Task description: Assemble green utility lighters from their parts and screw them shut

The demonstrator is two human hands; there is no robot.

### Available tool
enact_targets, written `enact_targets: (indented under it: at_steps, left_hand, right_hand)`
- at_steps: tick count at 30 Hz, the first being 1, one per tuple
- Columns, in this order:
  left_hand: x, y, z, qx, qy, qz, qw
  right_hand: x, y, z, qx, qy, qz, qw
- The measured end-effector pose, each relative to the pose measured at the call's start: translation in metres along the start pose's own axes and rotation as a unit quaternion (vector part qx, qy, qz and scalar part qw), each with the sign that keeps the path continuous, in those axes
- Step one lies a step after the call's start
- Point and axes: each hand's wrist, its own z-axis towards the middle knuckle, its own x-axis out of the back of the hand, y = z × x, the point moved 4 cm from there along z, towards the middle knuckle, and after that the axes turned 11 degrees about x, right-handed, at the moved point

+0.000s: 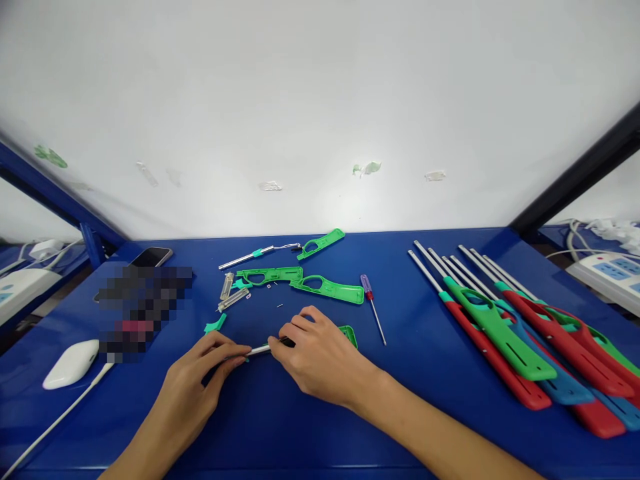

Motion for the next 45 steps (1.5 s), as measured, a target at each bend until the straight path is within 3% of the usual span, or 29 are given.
enact_targets:
  at_steps: [13, 27, 45]
  left_hand:
    - [-0.017, 0.016, 0.011, -0.005, -0.007, -0.036, 0.999]
    - [-0.019, 0.014, 0.009, 0.063, 0.001, -0.098, 0.993]
    - [-0.023, 0.02, 0.002, -0.043, 0.078, -0.034, 0.995]
  right_hand:
    - [-0.001, -0.001, -0.002, -0.016, 0.015, 0.02, 1.0]
    - [-0.003, -0.001, -0.004, -0.039, 0.015, 0.059, 0.997]
    - [-0.002, 0.01, -0.008, -0.099, 0.066, 0.144, 0.982]
